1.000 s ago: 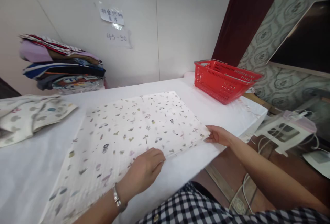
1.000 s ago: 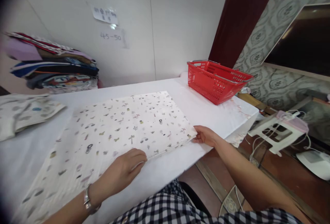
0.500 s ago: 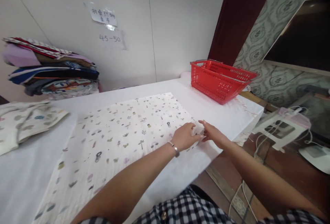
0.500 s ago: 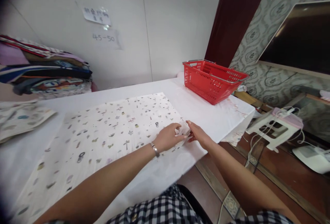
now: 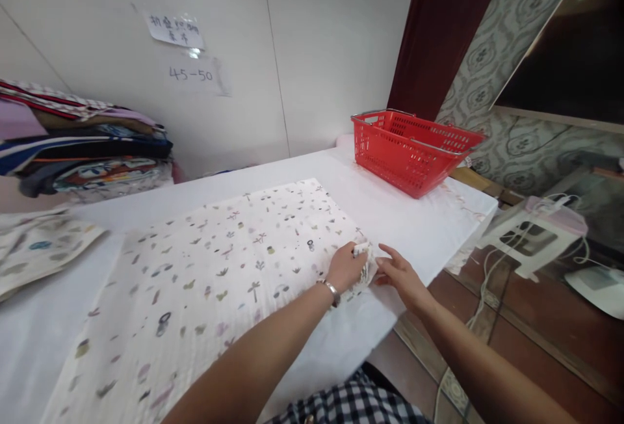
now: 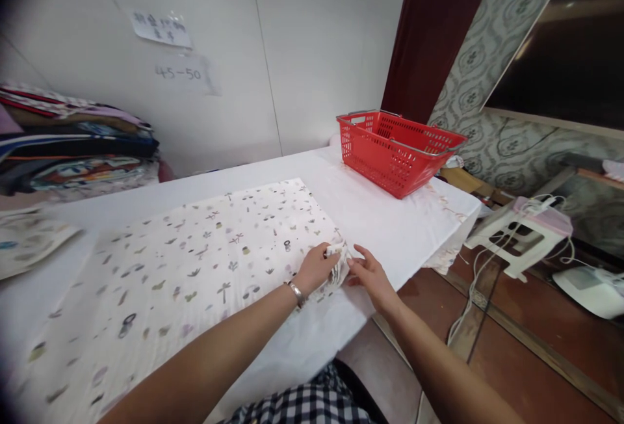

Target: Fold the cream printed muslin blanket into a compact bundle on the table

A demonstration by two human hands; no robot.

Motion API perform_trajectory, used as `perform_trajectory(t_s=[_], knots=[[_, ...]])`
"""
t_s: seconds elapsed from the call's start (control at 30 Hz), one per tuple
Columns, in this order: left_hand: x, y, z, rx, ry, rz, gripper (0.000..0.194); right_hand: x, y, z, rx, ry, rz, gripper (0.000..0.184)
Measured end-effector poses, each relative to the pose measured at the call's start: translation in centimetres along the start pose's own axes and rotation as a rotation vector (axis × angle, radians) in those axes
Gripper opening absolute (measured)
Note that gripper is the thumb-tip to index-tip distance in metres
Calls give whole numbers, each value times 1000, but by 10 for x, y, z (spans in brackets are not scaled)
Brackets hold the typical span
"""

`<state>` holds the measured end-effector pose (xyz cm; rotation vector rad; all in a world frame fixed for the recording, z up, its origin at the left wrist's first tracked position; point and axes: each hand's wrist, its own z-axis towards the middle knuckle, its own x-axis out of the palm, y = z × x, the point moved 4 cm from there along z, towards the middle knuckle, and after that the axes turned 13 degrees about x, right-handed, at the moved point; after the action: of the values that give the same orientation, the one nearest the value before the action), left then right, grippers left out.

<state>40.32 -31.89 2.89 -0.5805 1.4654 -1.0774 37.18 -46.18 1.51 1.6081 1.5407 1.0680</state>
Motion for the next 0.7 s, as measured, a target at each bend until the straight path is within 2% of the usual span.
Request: perform_trajectory(t_s=[0.1,0.27,0.37,0.43,0.7], knots=[[-3,-5,0,33,7,32,17,-3,-4,1,17,-31,52,56],[-18,-30,-1,205,-26,254,14,-14,-7,5,6,-105,78,47],[-15,-41,-1,308,66,337,15,-11,-3,4,-57,-103,78,46],[-10,-44,0,320,134,359,16,-6,1,4,-104,-104,76,46],[-9,-40,9,270,206,271,14,1,16,-3,-209,-80,-49,48]])
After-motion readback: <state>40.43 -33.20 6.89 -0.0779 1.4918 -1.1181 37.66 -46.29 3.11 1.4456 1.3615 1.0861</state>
